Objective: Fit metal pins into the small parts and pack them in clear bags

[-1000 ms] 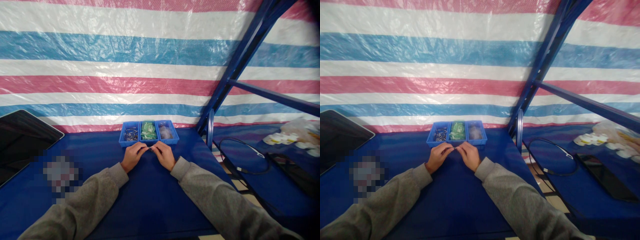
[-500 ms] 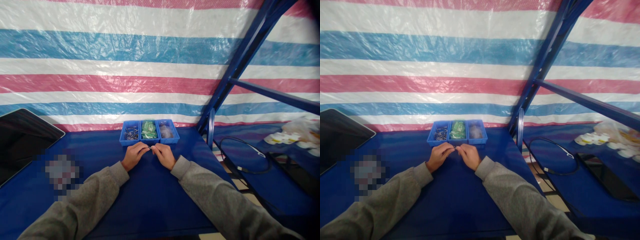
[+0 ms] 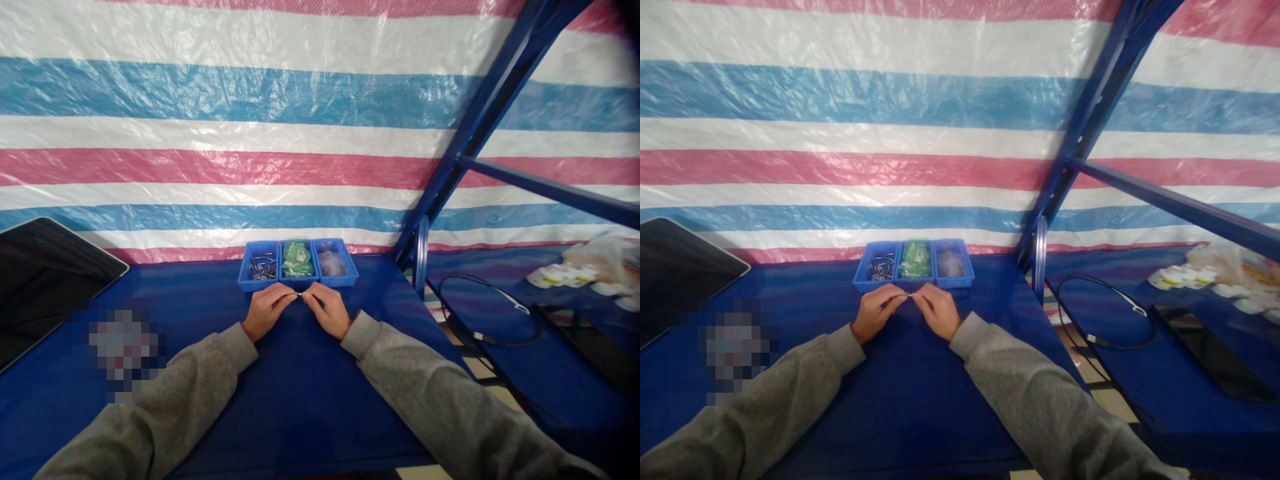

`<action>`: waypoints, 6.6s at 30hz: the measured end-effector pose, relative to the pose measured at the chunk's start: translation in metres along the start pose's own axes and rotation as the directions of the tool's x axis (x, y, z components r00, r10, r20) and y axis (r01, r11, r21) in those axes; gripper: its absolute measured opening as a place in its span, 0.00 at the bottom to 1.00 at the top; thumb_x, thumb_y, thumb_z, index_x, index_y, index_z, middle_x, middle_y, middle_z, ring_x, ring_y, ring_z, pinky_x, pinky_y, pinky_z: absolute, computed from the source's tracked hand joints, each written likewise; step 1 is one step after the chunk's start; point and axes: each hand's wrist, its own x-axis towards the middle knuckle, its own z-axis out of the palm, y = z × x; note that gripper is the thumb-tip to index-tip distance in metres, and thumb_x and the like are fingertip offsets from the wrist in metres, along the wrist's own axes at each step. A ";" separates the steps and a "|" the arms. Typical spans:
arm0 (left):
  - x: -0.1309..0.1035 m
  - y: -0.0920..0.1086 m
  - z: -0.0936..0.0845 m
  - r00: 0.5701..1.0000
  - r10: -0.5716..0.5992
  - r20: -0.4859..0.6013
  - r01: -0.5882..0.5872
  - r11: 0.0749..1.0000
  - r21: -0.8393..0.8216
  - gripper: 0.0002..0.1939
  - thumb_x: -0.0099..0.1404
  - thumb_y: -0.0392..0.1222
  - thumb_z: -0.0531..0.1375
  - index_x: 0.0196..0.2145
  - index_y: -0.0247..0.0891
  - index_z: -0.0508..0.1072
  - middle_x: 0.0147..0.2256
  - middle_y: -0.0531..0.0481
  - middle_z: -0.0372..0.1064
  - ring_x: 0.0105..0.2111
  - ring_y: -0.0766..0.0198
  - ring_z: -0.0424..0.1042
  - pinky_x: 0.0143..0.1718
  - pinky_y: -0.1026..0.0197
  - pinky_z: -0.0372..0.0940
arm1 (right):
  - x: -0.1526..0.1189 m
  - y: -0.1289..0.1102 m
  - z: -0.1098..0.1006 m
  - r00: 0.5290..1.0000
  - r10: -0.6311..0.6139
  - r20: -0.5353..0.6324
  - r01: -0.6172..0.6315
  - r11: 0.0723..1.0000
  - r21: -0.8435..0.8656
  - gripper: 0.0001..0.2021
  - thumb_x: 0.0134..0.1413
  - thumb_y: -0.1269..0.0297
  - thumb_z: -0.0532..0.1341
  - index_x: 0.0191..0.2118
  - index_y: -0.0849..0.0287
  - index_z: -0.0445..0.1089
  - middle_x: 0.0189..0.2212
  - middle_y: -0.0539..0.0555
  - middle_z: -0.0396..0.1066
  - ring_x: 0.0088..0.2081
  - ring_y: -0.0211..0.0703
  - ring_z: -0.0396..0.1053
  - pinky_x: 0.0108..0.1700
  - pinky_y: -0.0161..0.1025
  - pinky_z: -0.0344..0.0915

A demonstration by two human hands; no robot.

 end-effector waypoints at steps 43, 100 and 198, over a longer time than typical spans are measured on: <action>-0.004 -0.004 0.004 0.998 -0.026 -0.059 0.033 0.992 0.123 0.11 0.60 0.47 0.59 0.27 0.37 0.71 0.23 0.54 0.70 0.22 0.71 0.68 0.27 0.69 0.62 | -0.001 -0.003 0.001 0.999 -0.004 -0.040 0.005 1.000 0.010 0.10 0.59 0.61 0.53 0.36 0.58 0.70 0.25 0.52 0.67 0.26 0.38 0.64 0.32 0.35 0.62; -0.002 -0.002 0.003 1.000 0.016 -0.004 -0.016 0.997 0.081 0.11 0.66 0.39 0.53 0.44 0.37 0.71 0.35 0.48 0.71 0.34 0.66 0.71 0.38 0.64 0.66 | -0.002 0.002 0.002 0.991 0.048 -0.124 -0.053 0.998 -0.042 0.17 0.61 0.62 0.50 0.23 0.60 0.65 0.21 0.50 0.64 0.25 0.36 0.62 0.32 0.34 0.58; -0.003 -0.004 0.001 0.997 -0.050 -0.061 0.054 0.997 0.064 0.09 0.64 0.40 0.56 0.29 0.35 0.72 0.25 0.51 0.68 0.25 0.69 0.67 0.29 0.66 0.62 | 0.000 -0.003 0.000 0.998 -0.018 -0.054 0.017 1.000 -0.020 0.12 0.61 0.61 0.51 0.35 0.60 0.69 0.27 0.53 0.67 0.30 0.39 0.65 0.35 0.35 0.61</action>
